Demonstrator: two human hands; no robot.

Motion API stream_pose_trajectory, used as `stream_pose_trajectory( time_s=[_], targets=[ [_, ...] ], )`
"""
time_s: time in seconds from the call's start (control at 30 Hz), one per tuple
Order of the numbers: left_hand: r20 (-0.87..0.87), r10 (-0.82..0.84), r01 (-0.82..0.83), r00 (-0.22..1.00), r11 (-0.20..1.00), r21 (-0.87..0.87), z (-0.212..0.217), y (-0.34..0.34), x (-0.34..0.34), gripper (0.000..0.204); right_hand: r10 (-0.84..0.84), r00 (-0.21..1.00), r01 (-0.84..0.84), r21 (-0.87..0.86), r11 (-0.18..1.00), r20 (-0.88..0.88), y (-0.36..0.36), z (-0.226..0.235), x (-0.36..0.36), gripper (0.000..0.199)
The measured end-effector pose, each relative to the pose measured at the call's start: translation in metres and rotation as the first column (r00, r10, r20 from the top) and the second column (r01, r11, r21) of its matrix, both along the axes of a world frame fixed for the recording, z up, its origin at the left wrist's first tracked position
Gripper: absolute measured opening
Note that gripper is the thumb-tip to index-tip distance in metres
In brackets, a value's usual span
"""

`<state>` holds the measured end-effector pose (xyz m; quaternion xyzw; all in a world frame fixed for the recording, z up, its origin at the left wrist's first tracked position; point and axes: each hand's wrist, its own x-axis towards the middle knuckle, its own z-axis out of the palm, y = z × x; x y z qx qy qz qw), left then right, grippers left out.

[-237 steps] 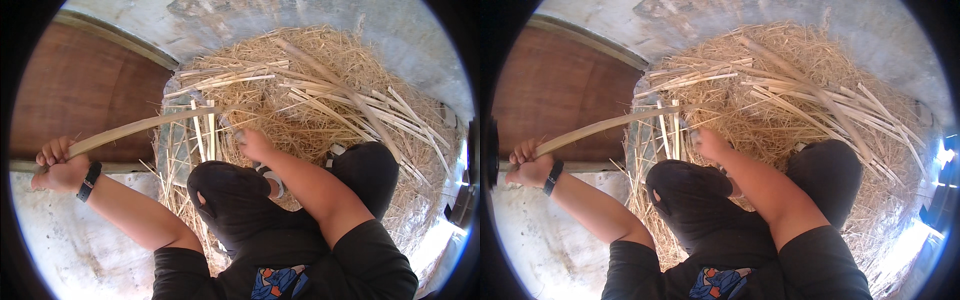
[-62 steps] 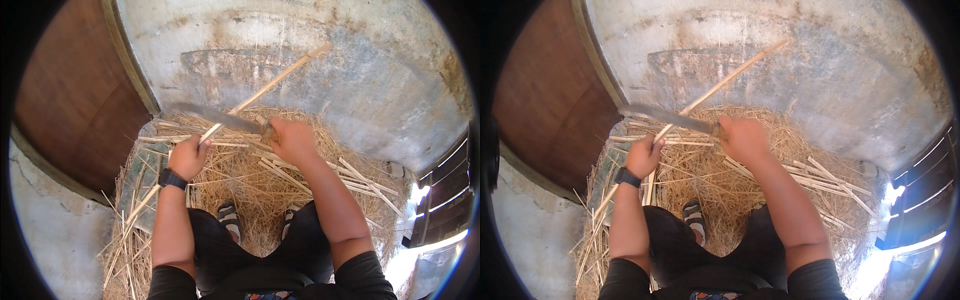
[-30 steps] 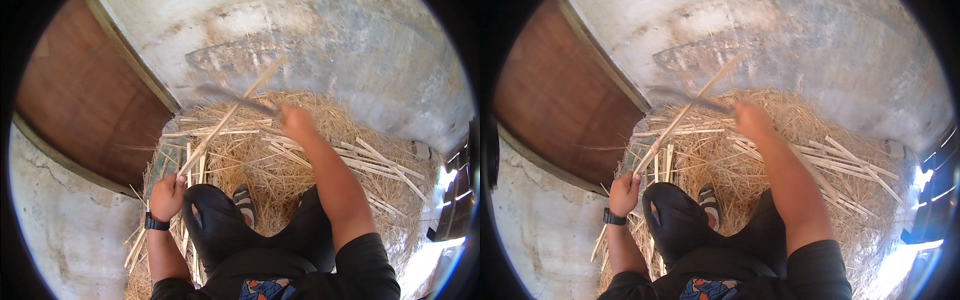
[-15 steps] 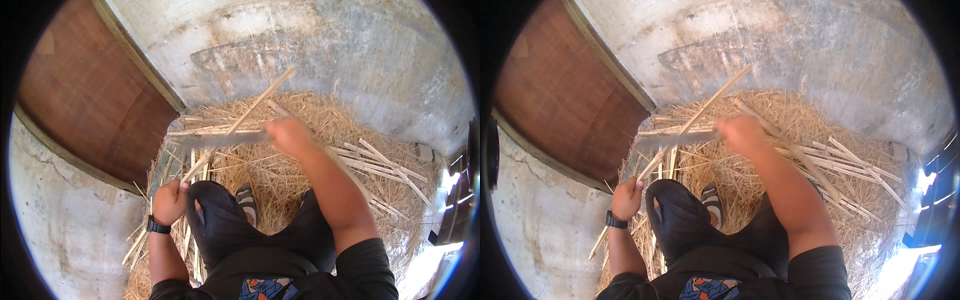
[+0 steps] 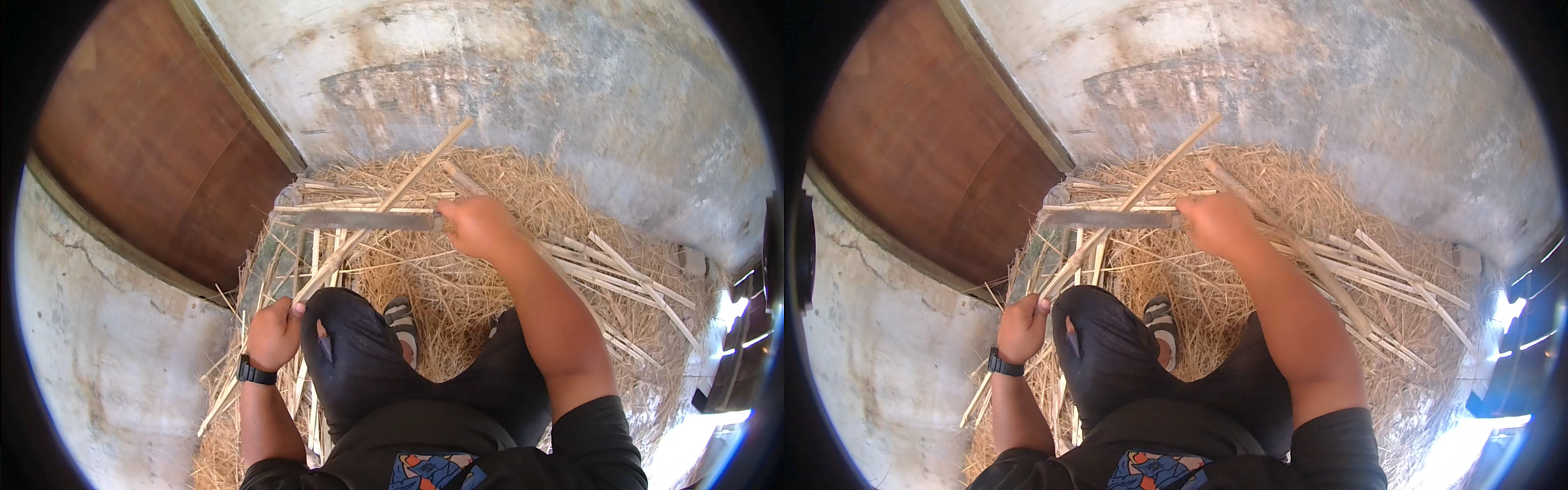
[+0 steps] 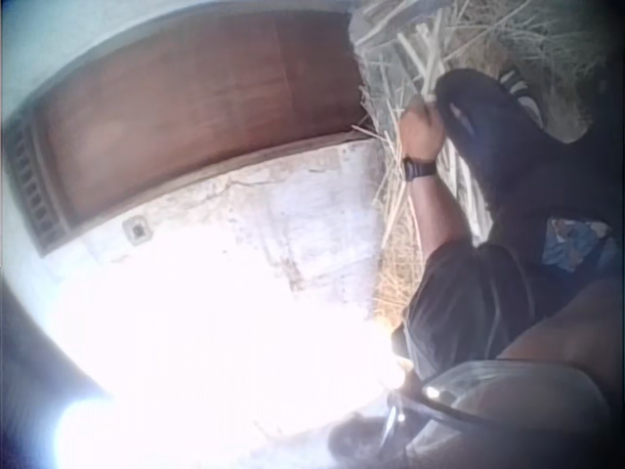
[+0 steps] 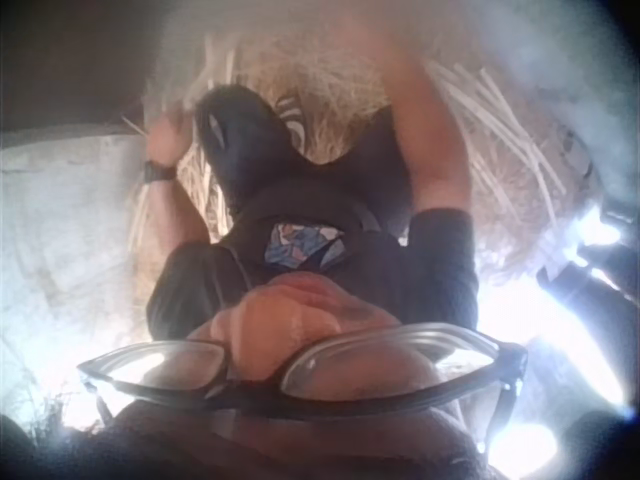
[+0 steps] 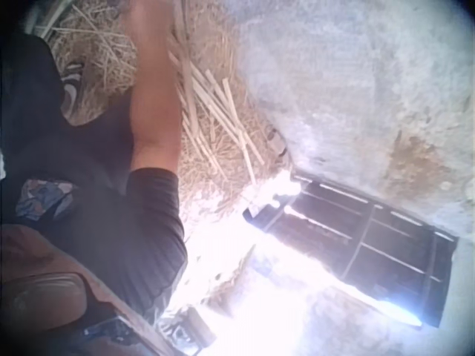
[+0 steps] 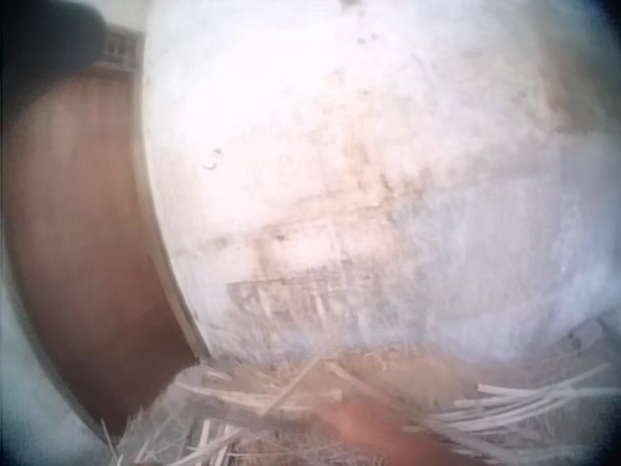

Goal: The person sits on a hay-covered floor and uses a machete to split long bamboo poles into thin strips. They hold the bamboo with one hand and strike it with the machete in the other, repeatedly splitting the material into smaller pieces.

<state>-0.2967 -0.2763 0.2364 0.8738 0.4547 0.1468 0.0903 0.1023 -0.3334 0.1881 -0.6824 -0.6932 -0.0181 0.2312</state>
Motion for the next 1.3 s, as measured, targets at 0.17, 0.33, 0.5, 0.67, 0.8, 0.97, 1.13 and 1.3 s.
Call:
stream_pose_trajectory(
  time_s=[0.17,0.33,0.5,0.67,0.8,0.97,1.13,1.3],
  targets=[
    [-0.028,0.005,-0.003,1.000,0.998,0.063,0.004,0.001,-0.028,0.035,-0.136,0.989,0.134,-0.042,0.990,-0.060,0.001,0.007,0.012,0.018],
    [-0.011,0.050,-0.049,0.999,0.997,0.066,0.010,-0.013,-0.042,0.035,-0.377,0.910,0.368,-0.081,0.926,-0.174,-0.006,0.009,0.045,0.027],
    [0.030,0.014,-0.016,0.999,0.998,0.067,-0.003,-0.010,-0.046,0.035,-0.162,0.978,0.169,0.047,0.984,-0.131,-0.007,-0.006,0.025,0.028],
    [0.018,0.045,-0.046,0.999,0.996,0.078,-0.002,-0.014,-0.044,0.032,0.000,0.999,-0.001,0.008,1.000,0.050,-0.004,0.006,-0.006,0.024],
    [-0.002,0.056,-0.055,0.998,0.981,0.186,-0.006,-0.014,-0.049,0.028,-0.116,0.990,0.114,-0.029,0.993,-0.082,-0.001,0.010,0.005,0.023],
    [-0.017,0.126,-0.119,0.992,0.970,0.213,-0.006,-0.016,-0.048,0.022,-0.327,0.934,0.337,0.052,0.940,-0.142,-0.002,0.000,0.028,0.023],
    [-0.001,0.092,-0.090,0.996,0.970,0.228,-0.013,-0.012,-0.045,0.020,-0.100,0.992,0.106,0.086,0.991,-0.073,-0.004,-0.001,0.012,0.025],
    [-0.008,0.107,-0.103,0.994,0.970,0.218,-0.011,-0.014,-0.044,0.019,-0.036,0.999,0.035,0.033,0.999,0.021,-0.004,0.009,-0.005,0.026]
  ],
)
